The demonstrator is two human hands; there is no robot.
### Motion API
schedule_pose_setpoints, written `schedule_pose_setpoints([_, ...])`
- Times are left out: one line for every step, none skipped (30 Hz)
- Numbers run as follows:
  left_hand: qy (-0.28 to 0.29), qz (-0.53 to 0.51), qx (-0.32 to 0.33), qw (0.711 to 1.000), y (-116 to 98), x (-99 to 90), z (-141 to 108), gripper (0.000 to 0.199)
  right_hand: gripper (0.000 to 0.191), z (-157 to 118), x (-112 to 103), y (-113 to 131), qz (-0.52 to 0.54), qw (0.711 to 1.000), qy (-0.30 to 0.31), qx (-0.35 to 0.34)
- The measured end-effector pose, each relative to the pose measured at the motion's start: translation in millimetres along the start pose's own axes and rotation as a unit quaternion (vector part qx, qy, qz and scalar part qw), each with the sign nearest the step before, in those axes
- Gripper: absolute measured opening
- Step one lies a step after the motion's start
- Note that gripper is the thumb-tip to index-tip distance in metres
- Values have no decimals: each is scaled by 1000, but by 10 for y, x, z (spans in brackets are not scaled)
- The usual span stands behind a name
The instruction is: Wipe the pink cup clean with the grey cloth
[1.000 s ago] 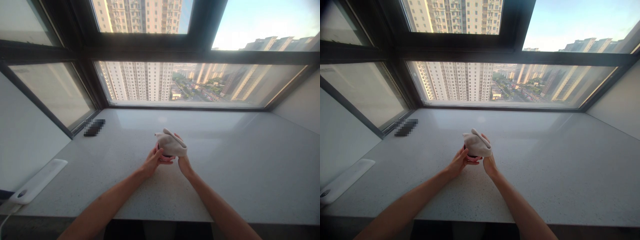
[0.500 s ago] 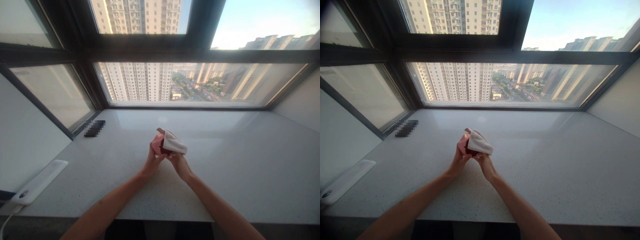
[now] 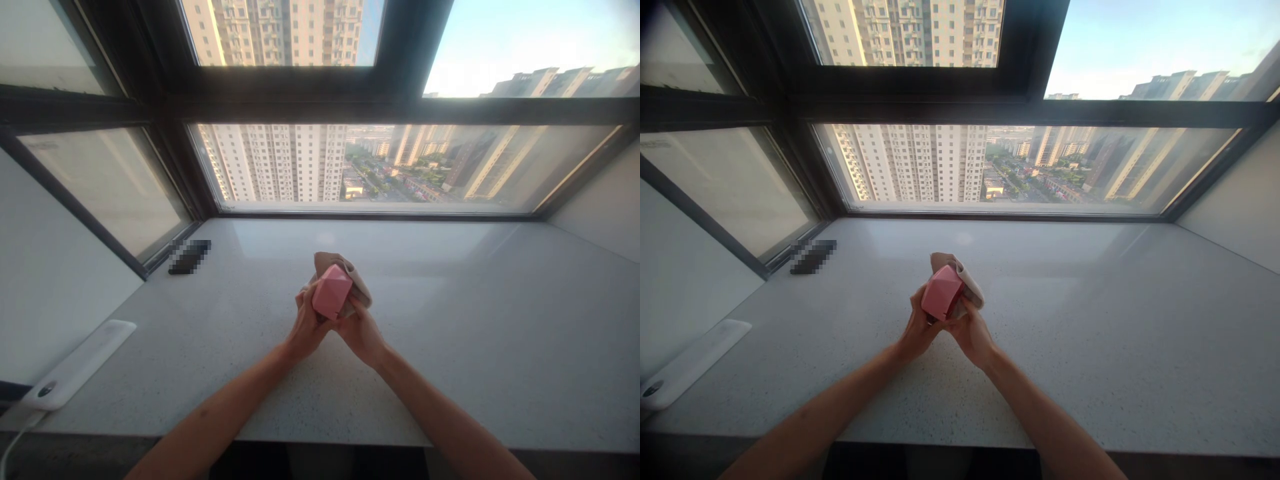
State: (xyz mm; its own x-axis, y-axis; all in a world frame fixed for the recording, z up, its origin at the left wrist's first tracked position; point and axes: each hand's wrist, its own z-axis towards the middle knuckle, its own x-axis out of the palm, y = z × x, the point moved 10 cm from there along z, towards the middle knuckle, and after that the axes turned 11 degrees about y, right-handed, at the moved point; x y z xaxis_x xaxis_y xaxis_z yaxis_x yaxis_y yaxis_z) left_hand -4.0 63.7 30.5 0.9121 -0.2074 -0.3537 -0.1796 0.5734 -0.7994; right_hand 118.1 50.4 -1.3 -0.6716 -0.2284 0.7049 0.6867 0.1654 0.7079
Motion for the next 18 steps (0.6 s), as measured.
schedule_pose_setpoints([20,16,14,1000,-62,39,11,91,38,-7,-56,6,-27,999,-15,-9])
schedule_pose_setpoints([38,27,27,999,-124,76,20,90,36,-15,-123,30,-64,997,-32,-23])
schedule_pose_setpoints([55,34,38,997,-184,109,27,89,34,-24,-198,75,-111,992,-51,-41])
schedule_pose_setpoints([69,35,49,996,-240,137,32,90,30,-36,-273,144,-166,982,-71,-63])
schedule_pose_setpoints([81,28,57,995,-284,158,35,91,27,-52,-342,236,-228,966,-92,-86])
schedule_pose_setpoints([89,14,57,994,-305,171,38,94,25,-71,-389,347,-295,943,-110,-110])
schedule_pose_setpoints([95,-5,47,994,-298,180,42,96,24,-92,-403,472,-364,913,-122,-136])
schedule_pose_setpoints([97,-28,25,995,-262,188,47,97,23,-115,-378,597,-432,879,-126,-161])
schedule_pose_setpoints([95,-52,-4,994,-202,195,49,98,22,-135,-315,705,-493,842,-120,-182])
schedule_pose_setpoints([88,-75,-38,993,-127,199,47,98,25,-149,-226,782,-546,809,-103,-195])
schedule_pose_setpoints([77,-97,-73,990,-44,205,39,94,34,-160,-129,828,-585,782,-82,-199])
schedule_pose_setpoints([66,-115,-107,985,41,214,25,85,45,-171,-39,852,-611,764,-63,-197])
schedule_pose_setpoints([58,-130,-140,980,120,228,8,70,54,-183,34,863,-622,758,-51,-190])
schedule_pose_setpoints([53,-137,-168,975,189,243,-9,53,59,-195,91,865,-620,762,-46,-182])
schedule_pose_setpoints([48,-138,-189,971,242,250,-22,39,60,-208,133,865,-606,774,-46,-178])
schedule_pose_setpoints([39,-134,-202,969,276,235,-29,34,59,-217,160,857,-580,794,-50,-176])
schedule_pose_setpoints([18,-127,-202,971,286,188,-27,31,55,-220,169,839,-544,818,-55,-177])
schedule_pose_setpoints([-12,-121,-192,974,272,114,-19,28,50,-213,162,807,-504,844,-60,-176])
